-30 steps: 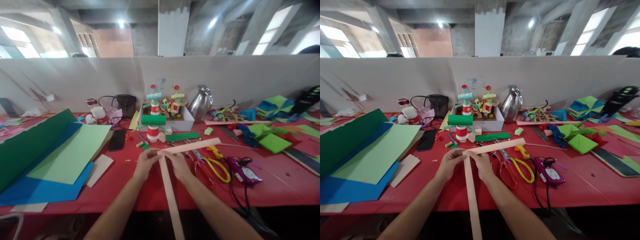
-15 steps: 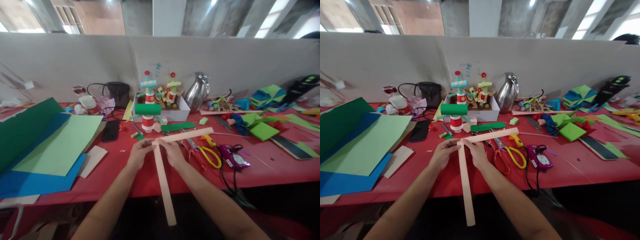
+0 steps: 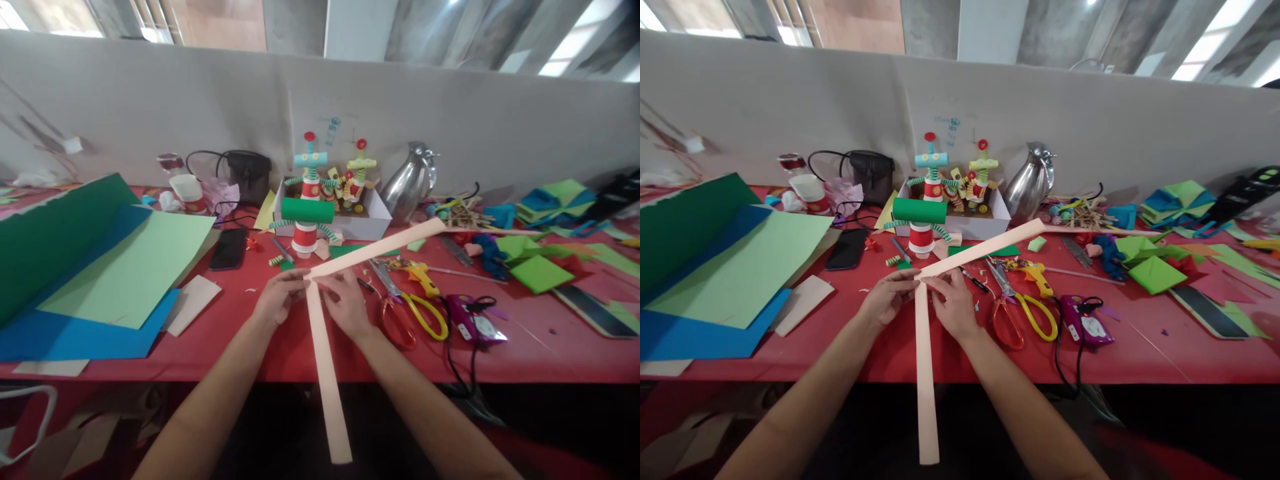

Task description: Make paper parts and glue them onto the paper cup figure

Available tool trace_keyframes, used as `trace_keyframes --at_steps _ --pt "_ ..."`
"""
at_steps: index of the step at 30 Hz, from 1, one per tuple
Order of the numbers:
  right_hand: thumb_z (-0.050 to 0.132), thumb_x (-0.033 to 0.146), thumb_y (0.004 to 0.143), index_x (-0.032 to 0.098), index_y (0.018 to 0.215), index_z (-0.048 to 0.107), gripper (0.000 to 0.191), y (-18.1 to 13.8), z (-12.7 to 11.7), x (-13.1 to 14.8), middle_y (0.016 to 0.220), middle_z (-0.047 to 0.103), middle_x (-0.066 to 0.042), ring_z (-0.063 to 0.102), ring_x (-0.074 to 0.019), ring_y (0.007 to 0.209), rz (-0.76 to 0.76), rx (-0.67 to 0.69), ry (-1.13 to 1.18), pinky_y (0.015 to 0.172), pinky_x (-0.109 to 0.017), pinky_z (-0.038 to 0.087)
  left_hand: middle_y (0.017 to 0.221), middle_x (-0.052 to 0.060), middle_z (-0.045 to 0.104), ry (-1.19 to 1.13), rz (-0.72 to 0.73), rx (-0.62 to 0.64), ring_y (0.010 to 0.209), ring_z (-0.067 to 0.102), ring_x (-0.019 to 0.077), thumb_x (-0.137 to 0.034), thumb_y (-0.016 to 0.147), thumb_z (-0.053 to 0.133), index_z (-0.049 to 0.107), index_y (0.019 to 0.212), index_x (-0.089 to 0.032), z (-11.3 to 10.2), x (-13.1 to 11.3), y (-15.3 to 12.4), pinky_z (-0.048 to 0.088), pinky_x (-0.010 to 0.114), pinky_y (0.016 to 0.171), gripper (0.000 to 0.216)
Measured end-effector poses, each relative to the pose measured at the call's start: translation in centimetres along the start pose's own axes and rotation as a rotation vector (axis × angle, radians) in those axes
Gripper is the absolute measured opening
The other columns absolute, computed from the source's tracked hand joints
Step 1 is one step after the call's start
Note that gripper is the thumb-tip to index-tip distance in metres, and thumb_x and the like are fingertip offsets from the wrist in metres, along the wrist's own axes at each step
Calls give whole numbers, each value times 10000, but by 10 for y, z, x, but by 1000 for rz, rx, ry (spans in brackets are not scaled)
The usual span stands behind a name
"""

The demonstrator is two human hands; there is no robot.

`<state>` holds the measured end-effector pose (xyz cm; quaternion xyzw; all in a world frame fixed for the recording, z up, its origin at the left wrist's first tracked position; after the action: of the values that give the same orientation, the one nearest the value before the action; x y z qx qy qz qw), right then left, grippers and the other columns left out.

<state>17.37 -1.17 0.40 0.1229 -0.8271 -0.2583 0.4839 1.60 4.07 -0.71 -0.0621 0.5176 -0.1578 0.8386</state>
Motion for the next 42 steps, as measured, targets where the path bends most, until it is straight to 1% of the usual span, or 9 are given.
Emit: trace_keyframes --at_steps 2,5,11,19,23,26,29,33,42 --pt "567 194 871 325 1064 753 299 1 2 -2 969 616 -59 603 -209 908 -19 49 -1 848 -351 500 743 48 726 -11 -3 10 643 648 131 -102 519 808 760 822 -140 1 -1 -1 505 244 623 310" --pt "594 239 878 338 1046 766 260 3 2 -5 866 658 -36 618 -210 853 33 61 66 835 -353 499 744 56 727 -14 9 28 646 649 135 -115 534 795 763 822 -131 2 -1 -2 513 253 635 290" --pt "649 286 835 314 952 791 186 4 2 -7 935 759 -23 677 -247 934 177 54 274 853 -375 534 775 51 732 47 113 54 694 668 152 -193 527 841 755 831 -133 4 -3 -5 534 258 670 321" --pt "713 338 768 240 915 770 186 4 9 -16 1003 761 -34 705 -221 796 368 37 499 656 -317 567 760 45 731 111 229 108 664 663 132 -258 564 858 751 861 -144 10 -5 -10 536 234 634 336" --pt "729 408 759 226 861 743 209 6 11 -15 810 757 -26 700 -212 718 423 19 538 603 -305 547 795 57 749 97 264 152 707 692 156 -275 586 852 743 849 -145 13 -2 -10 573 290 733 313" --pt "733 417 757 222 828 722 208 8 11 -11 769 743 -19 682 -193 659 424 -19 515 563 -286 523 815 64 753 115 298 157 752 701 166 -268 614 836 736 852 -139 14 -1 -10 579 309 783 289" --pt "725 409 774 219 818 699 197 8 12 -10 746 724 -5 658 -172 623 408 -32 542 537 -270 507 786 48 746 105 313 173 730 701 164 -254 624 827 718 896 -148 15 -1 -11 586 321 778 312" --pt "726 380 782 217 817 681 173 7 15 -9 765 716 -3 662 -174 662 380 -61 596 615 -296 539 711 10 726 77 304 182 671 692 149 -231 625 825 685 995 -172 15 0 -10 588 320 763 400" --pt "719 381 783 220 809 656 175 7 14 -4 771 698 1 643 -170 672 347 -142 531 641 -295 533 828 50 754 67 309 176 757 704 167 -251 625 834 688 933 -158 17 5 -8 583 316 779 353"
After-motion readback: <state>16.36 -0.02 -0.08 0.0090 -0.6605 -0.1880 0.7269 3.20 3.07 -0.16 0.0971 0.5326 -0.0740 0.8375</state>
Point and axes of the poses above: each hand's wrist, its own y-axis towards the middle knuckle, its own z-axis out of the palm, x = y × z, the point moved 3 cm from there along y, towards the middle knuckle
